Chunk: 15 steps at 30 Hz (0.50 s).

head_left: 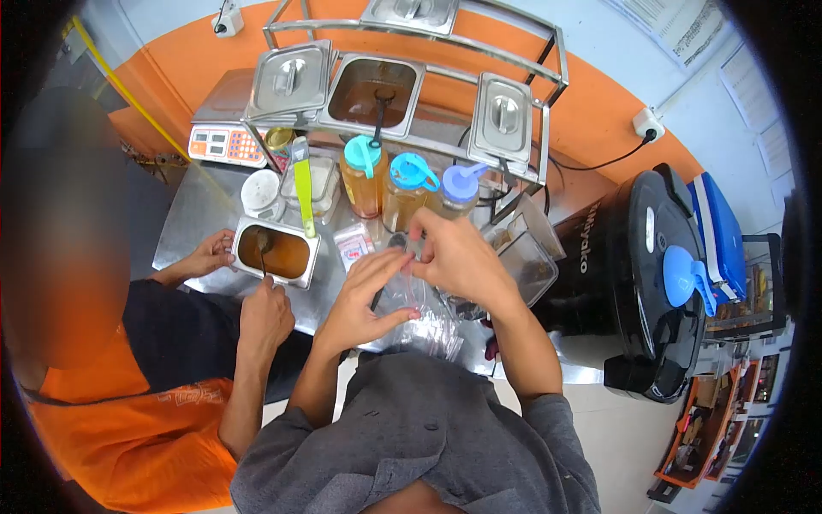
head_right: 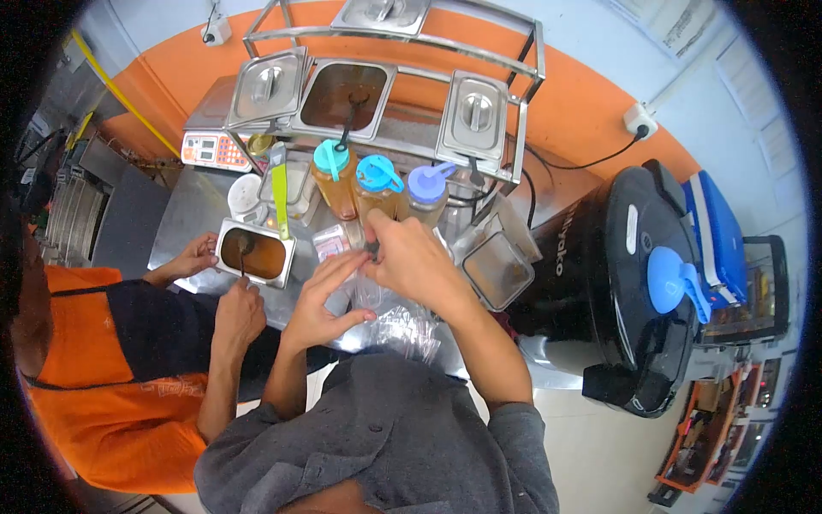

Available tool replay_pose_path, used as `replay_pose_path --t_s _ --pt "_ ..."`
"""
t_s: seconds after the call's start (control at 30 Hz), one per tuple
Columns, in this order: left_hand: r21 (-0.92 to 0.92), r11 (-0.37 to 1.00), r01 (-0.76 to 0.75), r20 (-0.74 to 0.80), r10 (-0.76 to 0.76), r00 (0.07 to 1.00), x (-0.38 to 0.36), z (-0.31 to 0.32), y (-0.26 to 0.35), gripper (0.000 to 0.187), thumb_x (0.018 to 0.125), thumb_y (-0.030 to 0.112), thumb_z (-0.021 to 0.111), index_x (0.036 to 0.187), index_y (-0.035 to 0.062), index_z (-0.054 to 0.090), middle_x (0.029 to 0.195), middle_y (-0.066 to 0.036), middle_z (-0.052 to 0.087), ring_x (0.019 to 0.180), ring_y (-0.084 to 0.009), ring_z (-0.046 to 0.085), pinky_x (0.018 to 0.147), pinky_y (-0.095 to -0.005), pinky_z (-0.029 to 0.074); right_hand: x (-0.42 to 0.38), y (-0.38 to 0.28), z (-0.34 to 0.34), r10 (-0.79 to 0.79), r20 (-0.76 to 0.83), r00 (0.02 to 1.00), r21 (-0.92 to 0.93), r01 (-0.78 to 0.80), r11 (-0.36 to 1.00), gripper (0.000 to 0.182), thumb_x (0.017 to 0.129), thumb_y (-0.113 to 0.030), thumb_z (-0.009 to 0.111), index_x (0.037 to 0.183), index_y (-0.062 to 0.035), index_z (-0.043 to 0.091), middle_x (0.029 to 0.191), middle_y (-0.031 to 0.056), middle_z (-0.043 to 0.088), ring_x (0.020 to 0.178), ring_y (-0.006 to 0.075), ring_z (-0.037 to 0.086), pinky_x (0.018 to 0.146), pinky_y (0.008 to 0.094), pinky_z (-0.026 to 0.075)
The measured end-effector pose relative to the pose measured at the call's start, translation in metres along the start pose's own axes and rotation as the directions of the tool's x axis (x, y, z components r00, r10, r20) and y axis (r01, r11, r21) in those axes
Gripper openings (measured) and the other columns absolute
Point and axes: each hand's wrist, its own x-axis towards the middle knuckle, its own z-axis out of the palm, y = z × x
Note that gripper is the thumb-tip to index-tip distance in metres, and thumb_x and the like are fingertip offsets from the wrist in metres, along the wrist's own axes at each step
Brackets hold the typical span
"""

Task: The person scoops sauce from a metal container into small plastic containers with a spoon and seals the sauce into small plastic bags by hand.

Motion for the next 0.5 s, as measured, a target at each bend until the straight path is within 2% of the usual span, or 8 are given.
replay_pose_path --t_s 0.03,0.13,0.17,0.27,0.3,0.37,0.43,0.5 --pt "-0.043 0.998 0.039 -0.044 -0.041 0.998 0.003 -0.001 0.006 0.072 0.07 0.022 0.086 0.131 0.0006 0.057 0.127 -0.018 0.061 0.12 -0.0329 0.056 0.103 -0.0407 0.04 0.005 0.002 0.002 -0.033 -0.005 0.999 -0.021 0.033 0.999 0.037 0.07 -0.015 0.081 0.095 -0.002 0.057 0.066 0.0155 0.067 0.064 0.0324 0.068 0.06 0.0391 0.051" --pt "-0.221 0.968 0.123 -0.055 -0.138 0.989 0.0 -0.004 -0.008 0.066 0.071 0.018 0.086 0.129 0.0001 0.059 0.122 -0.017 0.064 0.114 -0.0298 0.06 0.099 -0.0387 0.044 0.015 0.0 -0.013 -0.054 0.178 0.983 0.025 0.051 0.998 0.041 0.07 -0.02 0.083 0.097 -0.0021 0.058 0.068 0.0152 0.067 0.065 0.0325 0.068 0.06 0.0396 0.051" --pt "-0.258 0.959 0.119 -0.082 -0.145 0.986 0.0 -0.006 -0.007 0.06 0.073 0.016 0.084 0.126 -0.0001 0.061 0.118 -0.016 0.066 0.11 -0.0268 0.063 0.096 -0.037 0.046 0.021 0.001 -0.023 -0.112 0.212 0.971 -0.029 0.121 0.992 0.042 0.07 -0.027 0.084 0.095 -0.002 0.061 0.068 0.0147 0.068 0.066 0.0326 0.069 0.062 0.0392 0.052" --pt "-0.34 0.93 0.14 -0.124 -0.192 0.973 -0.008 -0.011 -0.022 0.059 0.074 0.014 0.084 0.126 0.0001 0.06 0.12 -0.015 0.066 0.112 -0.0246 0.062 0.098 -0.036 0.045 0.061 -0.01 -0.051 -0.091 -0.075 0.993 -0.112 0.082 0.99 0.038 0.074 -0.031 0.081 0.092 -0.0022 0.064 0.071 0.015 0.069 0.068 0.0341 0.069 0.064 0.0396 0.053" --pt "-0.368 0.916 0.162 -0.121 -0.22 0.968 -0.01 -0.012 -0.027 0.058 0.074 0.013 0.083 0.126 0.0001 0.061 0.121 -0.015 0.065 0.114 -0.0237 0.061 0.1 -0.0351 0.044 0.084 -0.01 -0.053 -0.132 -0.185 0.974 -0.165 0.102 0.981 0.033 0.08 -0.032 0.076 0.09 -0.0023 0.065 0.074 0.0162 0.07 0.068 0.0358 0.069 0.066 0.0409 0.054" --pt "-0.39 0.901 0.189 -0.132 -0.258 0.957 -0.011 -0.014 -0.034 0.057 0.075 0.012 0.083 0.126 -0.0003 0.06 0.122 -0.015 0.065 0.115 -0.0234 0.06 0.101 -0.0348 0.043 0.137 -0.005 -0.044 -0.101 -0.299 0.949 -0.272 0.017 0.962 0.028 0.083 -0.029 0.072 0.092 -0.0031 0.066 0.077 0.0182 0.07 0.074 0.0364 0.069 0.07 0.0435 0.054" --pt "-0.414 0.885 0.212 -0.149 -0.295 0.944 -0.013 -0.012 -0.043 0.06 0.076 0.012 0.082 0.129 -0.0015 0.058 0.124 -0.014 0.063 0.116 -0.0225 0.059 0.102 -0.0343 0.042 0.179 -0.003 -0.034 0.02 -0.216 0.976 -0.336 -0.094 0.937 0.026 0.081 -0.024 0.07 0.092 -0.0004 0.067 0.089 0.0237 0.07 0.088 0.0418 0.068 0.077 0.0486 0.055" --pt "-0.458 0.867 0.195 -0.201 -0.315 0.928 -0.015 -0.01 -0.045 0.062 0.077 0.012 0.082 0.131 -0.0017 0.056 0.126 -0.014 0.062 0.117 -0.0216 0.058 0.103 -0.0342 0.041 0.206 0.009 -0.015 0.088 -0.143 0.986 -0.366 -0.135 0.921 0.027 0.078 -0.021 0.071 0.096 -0.0003 0.068 0.096 0.024 0.07 0.094 0.0418 0.068 0.081 0.0487 0.055"
